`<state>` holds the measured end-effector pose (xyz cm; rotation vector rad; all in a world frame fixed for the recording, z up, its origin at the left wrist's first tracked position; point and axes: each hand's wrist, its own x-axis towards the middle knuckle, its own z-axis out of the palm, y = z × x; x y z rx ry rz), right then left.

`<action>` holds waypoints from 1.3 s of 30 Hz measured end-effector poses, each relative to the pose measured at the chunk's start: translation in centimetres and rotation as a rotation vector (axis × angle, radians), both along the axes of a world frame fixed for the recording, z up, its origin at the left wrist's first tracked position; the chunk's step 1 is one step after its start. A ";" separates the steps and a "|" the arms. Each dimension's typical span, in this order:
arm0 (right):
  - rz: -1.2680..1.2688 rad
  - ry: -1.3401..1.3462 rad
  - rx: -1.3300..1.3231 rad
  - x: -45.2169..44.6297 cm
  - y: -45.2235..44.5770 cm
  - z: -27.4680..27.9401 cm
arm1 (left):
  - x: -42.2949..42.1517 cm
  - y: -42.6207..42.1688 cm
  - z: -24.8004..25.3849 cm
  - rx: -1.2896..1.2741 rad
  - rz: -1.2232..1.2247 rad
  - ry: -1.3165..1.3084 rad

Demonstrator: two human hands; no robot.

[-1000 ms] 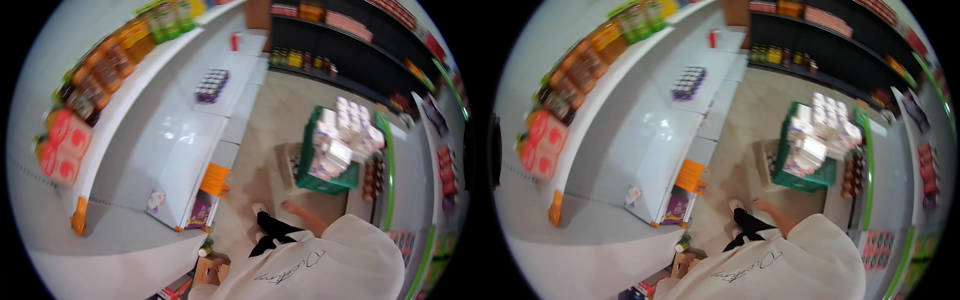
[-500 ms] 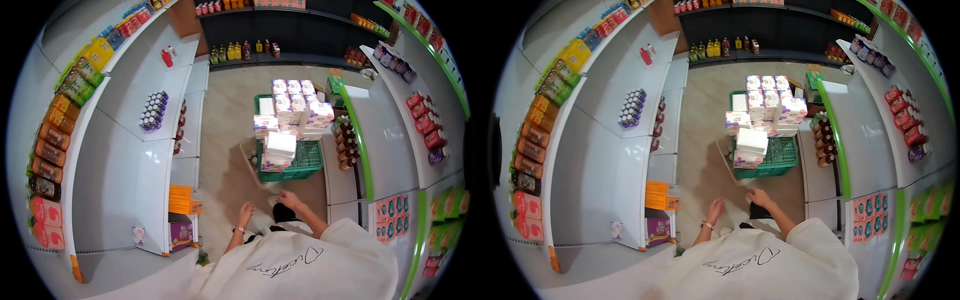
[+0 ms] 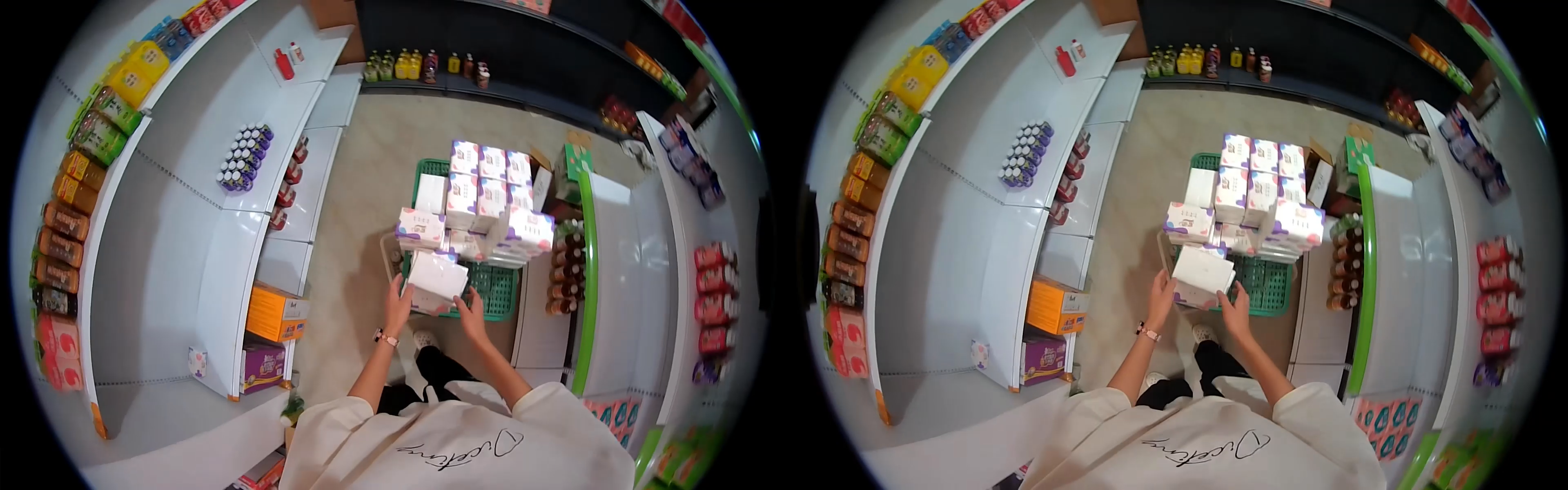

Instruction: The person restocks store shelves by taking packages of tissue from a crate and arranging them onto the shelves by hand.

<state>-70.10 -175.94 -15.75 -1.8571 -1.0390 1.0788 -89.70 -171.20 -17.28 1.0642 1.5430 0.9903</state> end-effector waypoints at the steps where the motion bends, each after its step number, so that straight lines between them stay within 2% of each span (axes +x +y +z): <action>1: 0.022 -0.045 0.027 -0.1 0.6 -0.9 | -0.2 0.8 -0.9 -0.056 -0.050 -0.034; 2: 0.058 -0.074 0.058 0.0 1.1 -1.9 | -0.4 1.3 -1.9 -0.111 -0.097 -0.072; 3: 0.094 -0.102 0.083 -0.2 1.1 -2.4 | -0.2 1.4 1.3 -0.264 -0.153 -0.255; 4: 0.132 -0.126 0.103 -0.6 0.9 -2.7 | 0.1 1.0 1.0 -0.203 -0.137 -0.250; 6: 0.164 0.011 0.160 -1.6 0.0 -2.4 | 1.0 0.0 0.5 -0.082 -0.102 -0.229; 8: 0.208 0.115 0.178 -2.2 -0.7 0.1 | 1.3 -2.1 0.8 0.003 -0.048 -0.222; 10: 0.241 -0.165 0.301 -3.6 -3.2 1.4 | 0.8 -4.0 2.0 0.114 0.011 -0.206; 12: 0.264 0.002 0.207 -5.0 -5.1 2.6 | -0.6 -7.4 3.3 0.074 0.189 -0.325; 15: 0.493 -0.056 0.208 -8.5 -6.1 3.7 | -3.9 -12.2 3.4 -0.037 0.436 -0.413; 18: 0.702 0.026 0.047 -13.2 -7.4 3.1 | -8.4 -18.0 -0.2 -0.087 0.603 -0.376; 19: 0.836 -0.058 0.138 -14.8 -8.1 2.4 | -10.6 -19.3 -0.1 -0.086 0.645 -0.345; 20: 0.894 -0.054 0.139 -16.6 -8.9 1.9 | -12.3 -21.1 0.3 -0.132 0.730 -0.431; 22: 0.988 -0.004 0.103 -20.9 -10.5 1.1 | -16.0 -24.5 -1.4 -0.205 0.855 -0.354; 23: 1.087 -0.026 0.140 -23.1 -10.9 0.5 | -17.8 -26.1 -1.6 -0.111 0.903 -0.414; 26: 1.278 -0.041 -0.058 -29.6 -12.7 -2.1 | -23.7 -30.4 -2.2 -0.116 1.050 -0.450; 30: 1.585 -0.022 -0.003 -38.7 -14.8 -4.9 | -31.7 -35.5 -3.8 -0.403 1.101 -0.238; 34: 1.666 0.039 -0.172 -48.9 -16.0 -8.0 | -39.1 -38.4 -7.8 -0.335 1.185 -0.187; 35: 1.658 0.094 -0.192 -51.7 -15.9 -8.4 | -40.9 -38.6 -9.4 -0.246 1.232 -0.200; 38: 1.718 0.079 0.154 -58.5 -15.6 -13.1 | -47.5 -37.6 -8.3 -0.233 1.278 -0.290; 39: 1.726 0.078 0.030 -60.8 -15.2 -13.6 | -49.2 -37.3 -8.8 -0.203 1.322 -0.290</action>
